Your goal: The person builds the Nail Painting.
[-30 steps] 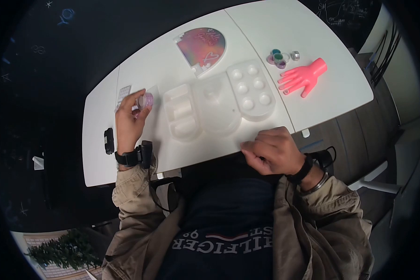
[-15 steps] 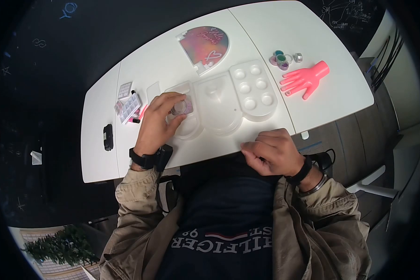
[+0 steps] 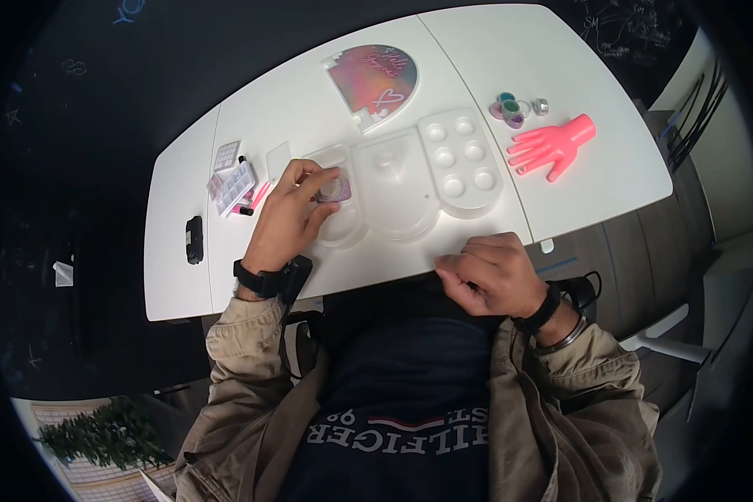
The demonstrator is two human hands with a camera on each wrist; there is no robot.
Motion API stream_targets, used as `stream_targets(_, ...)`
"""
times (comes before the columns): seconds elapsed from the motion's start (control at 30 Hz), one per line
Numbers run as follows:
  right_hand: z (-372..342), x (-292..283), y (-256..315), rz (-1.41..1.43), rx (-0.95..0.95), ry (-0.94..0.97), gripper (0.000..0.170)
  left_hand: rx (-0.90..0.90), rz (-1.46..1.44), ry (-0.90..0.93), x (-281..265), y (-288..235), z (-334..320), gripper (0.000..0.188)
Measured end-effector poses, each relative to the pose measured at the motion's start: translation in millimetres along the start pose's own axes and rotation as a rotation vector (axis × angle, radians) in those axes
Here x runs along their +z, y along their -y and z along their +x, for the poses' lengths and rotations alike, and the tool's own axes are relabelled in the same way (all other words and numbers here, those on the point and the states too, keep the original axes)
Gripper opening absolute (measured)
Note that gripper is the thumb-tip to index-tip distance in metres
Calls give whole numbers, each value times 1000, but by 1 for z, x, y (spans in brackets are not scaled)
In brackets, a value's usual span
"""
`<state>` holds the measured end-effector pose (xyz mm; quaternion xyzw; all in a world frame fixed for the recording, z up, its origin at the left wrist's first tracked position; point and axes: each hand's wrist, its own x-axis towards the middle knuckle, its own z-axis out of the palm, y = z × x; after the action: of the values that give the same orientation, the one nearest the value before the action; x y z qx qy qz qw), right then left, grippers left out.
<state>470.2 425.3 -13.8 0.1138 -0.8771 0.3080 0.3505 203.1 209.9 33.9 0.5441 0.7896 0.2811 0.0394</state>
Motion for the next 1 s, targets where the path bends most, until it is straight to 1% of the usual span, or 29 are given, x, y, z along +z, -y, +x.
stream_targets(0.4, 0, 1, 0, -4, 15, 10, 10, 10, 23, 27, 2, 1, 0, 47)
stream_targets(0.7, 1, -1, 1, -9, 25, 19, 9, 10, 119, -47, 11, 10, 1, 32)
stream_targets(0.8, 1, -2, 2, -5, 27, 18, 9, 31, 164, -72, 10, 10, 2, 30)
stream_targets(1.0, 2, -2, 2, -3, 26, 28, 9, -19, 161, -61, 8, 10, 1, 28)
